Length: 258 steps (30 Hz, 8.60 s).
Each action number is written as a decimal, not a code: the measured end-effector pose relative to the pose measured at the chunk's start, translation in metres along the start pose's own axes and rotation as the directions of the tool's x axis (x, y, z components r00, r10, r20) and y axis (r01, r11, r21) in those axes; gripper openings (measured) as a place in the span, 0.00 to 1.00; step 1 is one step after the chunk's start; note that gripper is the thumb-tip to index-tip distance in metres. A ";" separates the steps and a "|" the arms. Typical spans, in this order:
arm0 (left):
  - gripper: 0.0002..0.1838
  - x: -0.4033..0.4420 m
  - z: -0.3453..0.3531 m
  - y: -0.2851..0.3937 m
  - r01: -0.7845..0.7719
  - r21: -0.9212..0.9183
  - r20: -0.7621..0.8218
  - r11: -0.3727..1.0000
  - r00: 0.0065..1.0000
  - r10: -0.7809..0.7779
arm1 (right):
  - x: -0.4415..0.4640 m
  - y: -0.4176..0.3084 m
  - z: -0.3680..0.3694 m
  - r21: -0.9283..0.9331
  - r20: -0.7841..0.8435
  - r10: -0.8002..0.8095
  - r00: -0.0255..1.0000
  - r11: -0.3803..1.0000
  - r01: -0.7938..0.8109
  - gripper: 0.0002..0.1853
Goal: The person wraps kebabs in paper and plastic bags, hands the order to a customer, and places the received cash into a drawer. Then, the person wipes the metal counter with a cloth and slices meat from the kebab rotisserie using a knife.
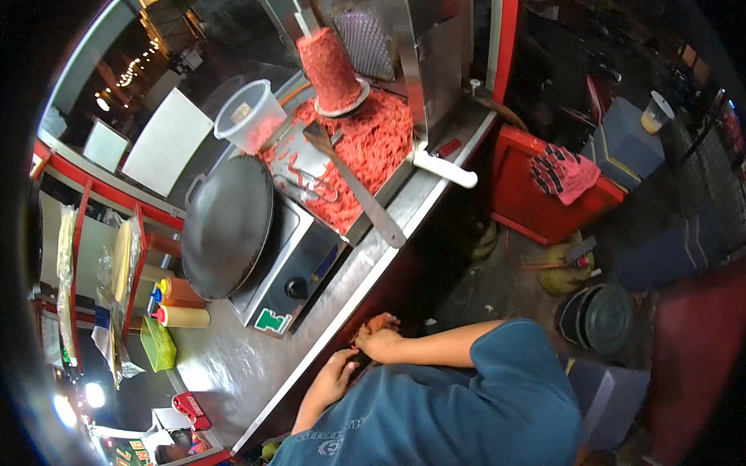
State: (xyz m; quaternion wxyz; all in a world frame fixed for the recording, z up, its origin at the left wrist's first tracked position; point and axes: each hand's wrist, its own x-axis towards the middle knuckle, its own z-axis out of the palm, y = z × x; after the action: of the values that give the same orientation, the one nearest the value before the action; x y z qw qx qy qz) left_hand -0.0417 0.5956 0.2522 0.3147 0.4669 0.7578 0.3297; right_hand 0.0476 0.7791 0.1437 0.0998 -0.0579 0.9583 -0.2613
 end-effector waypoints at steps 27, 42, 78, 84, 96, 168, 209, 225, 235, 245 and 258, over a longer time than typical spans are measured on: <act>0.25 0.019 0.035 0.008 0.223 -0.088 0.319 0.971 0.930 -0.185 | -0.227 0.252 0.158 0.450 0.314 0.921 0.229 0.068 -0.890 0.05; 0.23 0.154 0.139 -0.109 0.742 -0.427 0.138 0.517 0.619 -0.773 | -0.504 0.460 0.085 0.763 0.066 0.698 -0.713 -0.496 -0.415 0.16; 0.27 0.210 0.106 -0.110 0.787 0.166 0.235 0.595 0.554 -0.799 | -0.501 0.507 0.079 0.878 -0.023 0.522 -0.852 -0.397 -0.267 0.31; 0.28 0.186 0.109 -0.131 0.732 0.143 0.258 0.667 0.623 -0.739 | -0.358 0.413 0.141 0.790 0.173 0.774 -0.609 -0.478 -0.383 0.20; 0.19 0.097 0.109 -0.079 0.589 -0.762 0.360 0.268 0.730 -0.581 | -0.241 0.366 0.171 0.472 0.136 0.970 0.203 0.116 -0.874 0.20; 0.18 0.004 -0.050 0.098 -0.361 -0.900 -0.398 0.245 0.909 -0.123 | -0.121 0.099 -0.241 0.346 -0.461 0.705 0.539 0.702 -0.623 0.18; 0.33 0.257 0.001 0.190 -0.136 -0.811 -0.357 0.568 0.885 -0.299 | -0.036 0.193 -0.354 0.898 -0.329 -0.001 0.944 0.308 0.313 0.26; 0.34 0.244 0.002 0.170 -0.006 -0.717 -0.301 0.697 0.905 -0.302 | -0.067 0.183 -0.321 0.143 -0.874 0.001 0.486 0.956 0.256 0.32; 0.35 0.250 0.015 0.176 -0.050 -0.707 -0.341 0.705 0.898 -0.278 | -0.034 0.208 -0.329 -0.033 -0.894 -0.140 0.426 0.968 0.250 0.29; 0.38 0.282 0.043 0.187 -0.074 -0.700 -0.405 0.710 0.861 -0.309 | -0.037 0.213 -0.362 0.175 -0.757 0.003 0.653 0.965 0.198 0.30; 0.40 0.308 0.036 0.211 -0.094 -0.685 -0.438 0.722 0.846 -0.305 | -0.056 0.227 -0.356 0.027 -0.777 -0.100 0.621 0.981 0.192 0.28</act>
State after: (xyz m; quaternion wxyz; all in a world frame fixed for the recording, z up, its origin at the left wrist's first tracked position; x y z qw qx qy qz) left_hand -0.0212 0.9583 0.3463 0.2651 0.1643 0.6643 0.6793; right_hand 0.0102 1.1573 0.3370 -0.3382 -0.0129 0.8853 -0.3189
